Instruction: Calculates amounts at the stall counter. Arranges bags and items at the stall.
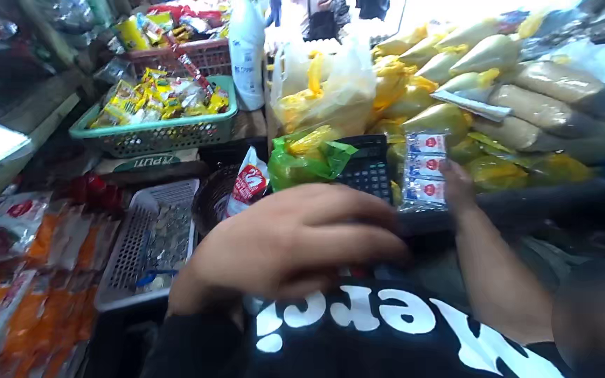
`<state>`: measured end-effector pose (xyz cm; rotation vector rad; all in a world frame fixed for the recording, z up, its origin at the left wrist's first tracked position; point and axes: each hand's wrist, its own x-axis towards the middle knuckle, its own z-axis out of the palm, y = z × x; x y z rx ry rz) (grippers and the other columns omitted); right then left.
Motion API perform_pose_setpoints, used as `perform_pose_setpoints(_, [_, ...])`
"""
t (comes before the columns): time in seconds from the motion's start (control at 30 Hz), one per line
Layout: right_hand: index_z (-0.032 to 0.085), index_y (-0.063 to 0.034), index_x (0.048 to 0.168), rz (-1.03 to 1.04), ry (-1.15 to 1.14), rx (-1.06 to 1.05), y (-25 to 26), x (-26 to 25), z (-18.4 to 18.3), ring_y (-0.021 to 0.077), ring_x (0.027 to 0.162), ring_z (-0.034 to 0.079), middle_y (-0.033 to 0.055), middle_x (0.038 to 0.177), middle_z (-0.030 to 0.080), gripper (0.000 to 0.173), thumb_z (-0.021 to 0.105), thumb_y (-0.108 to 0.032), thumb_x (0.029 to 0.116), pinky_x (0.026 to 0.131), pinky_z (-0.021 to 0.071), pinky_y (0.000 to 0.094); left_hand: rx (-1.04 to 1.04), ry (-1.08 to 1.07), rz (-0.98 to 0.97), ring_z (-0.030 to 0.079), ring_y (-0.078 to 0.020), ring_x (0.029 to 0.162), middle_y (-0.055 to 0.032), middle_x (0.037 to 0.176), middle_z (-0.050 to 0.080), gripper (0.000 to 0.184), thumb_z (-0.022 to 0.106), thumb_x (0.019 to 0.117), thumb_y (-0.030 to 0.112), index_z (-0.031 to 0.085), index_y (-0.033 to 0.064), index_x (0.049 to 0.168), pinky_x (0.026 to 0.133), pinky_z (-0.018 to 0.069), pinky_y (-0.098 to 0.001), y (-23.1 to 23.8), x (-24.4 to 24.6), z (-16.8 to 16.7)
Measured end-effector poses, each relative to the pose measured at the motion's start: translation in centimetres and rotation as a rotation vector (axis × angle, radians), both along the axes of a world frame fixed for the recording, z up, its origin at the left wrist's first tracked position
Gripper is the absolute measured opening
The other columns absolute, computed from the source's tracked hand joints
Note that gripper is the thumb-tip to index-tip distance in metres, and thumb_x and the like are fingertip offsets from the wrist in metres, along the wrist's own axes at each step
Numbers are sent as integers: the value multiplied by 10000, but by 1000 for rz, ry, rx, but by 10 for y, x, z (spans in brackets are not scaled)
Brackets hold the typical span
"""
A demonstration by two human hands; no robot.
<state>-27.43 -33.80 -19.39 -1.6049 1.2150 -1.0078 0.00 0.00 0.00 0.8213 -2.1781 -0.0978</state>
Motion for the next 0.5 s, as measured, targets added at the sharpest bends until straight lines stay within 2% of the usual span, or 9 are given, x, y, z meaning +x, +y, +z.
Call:
perform_pose_setpoints(0.03, [481,0,1465,8,-17,12,-5,-1,-3,148,1097,655,203,1295,620,498,404,-343,1112,984,533,348,97,-35,172,637,-166,1155,-106,1238,681,267,539,994,96,699,45,1201,992,534,-336,-6,12,-21])
perform_pose_setpoints(0.1, [440,-3,1498,45,-42,49,-10,-3,-6,195,1113,655,225,1328,604,517,462,-327,1096,982,535,383,261,-32,423,668,-175,1090,-119,1278,658,288,572,989,111,671,65,1256,925,572,-350,-21,27,-62])
perform_pose_setpoints(0.2, [368,-35,1544,159,-68,107,-15,-3,-5,179,1082,679,205,1357,590,572,565,-233,1045,926,579,354,285,-50,590,681,-246,1094,-153,1271,663,254,609,972,101,703,66,1205,926,578,-404,-34,34,-98])
perform_pose_setpoints(0.27, [296,-67,1596,248,22,185,-18,-3,5,229,1170,649,216,1445,535,646,591,-153,1028,982,553,393,221,-85,710,679,-279,1127,-153,1258,678,232,616,979,118,722,66,1178,950,570,-449,-41,39,-95])
perform_pose_setpoints(0.3, [310,-71,1592,269,132,210,-20,-2,13,259,1196,637,223,1447,535,636,598,-144,1030,1006,537,426,174,-81,823,679,-306,1131,-159,1242,690,232,623,980,140,732,58,1168,960,560,-487,-45,41,-89])
perform_pose_setpoints(0.37, [419,-48,1537,229,429,180,-19,9,32,363,1246,603,259,1410,563,548,605,-180,1038,1054,475,545,100,-10,1110,678,-356,1101,-197,1210,689,308,629,991,258,726,22,1165,934,555,-531,-52,47,-79])
perform_pose_setpoints(0.4, [487,-22,1488,168,554,107,-13,17,44,426,1276,572,289,1391,571,500,609,-197,1036,1073,429,613,130,38,1245,663,-376,1104,-216,1223,667,427,601,1002,374,697,7,1198,927,545,-547,-55,49,-73])
perform_pose_setpoints(0.43, [523,-1,1463,108,637,11,-3,26,58,478,1321,519,314,1407,549,488,604,-213,1031,1097,382,655,226,78,1338,638,-399,1127,-237,1256,637,570,573,993,498,664,1,1257,936,519,-573,-57,50,-66])
perform_pose_setpoints(0.5, [533,20,1452,94,655,-167,25,47,84,519,1374,439,329,1465,486,519,608,-273,1029,1137,332,652,558,119,1359,604,-393,1221,-232,1328,611,725,532,969,654,642,27,1315,1015,475,-601,-64,49,-54])
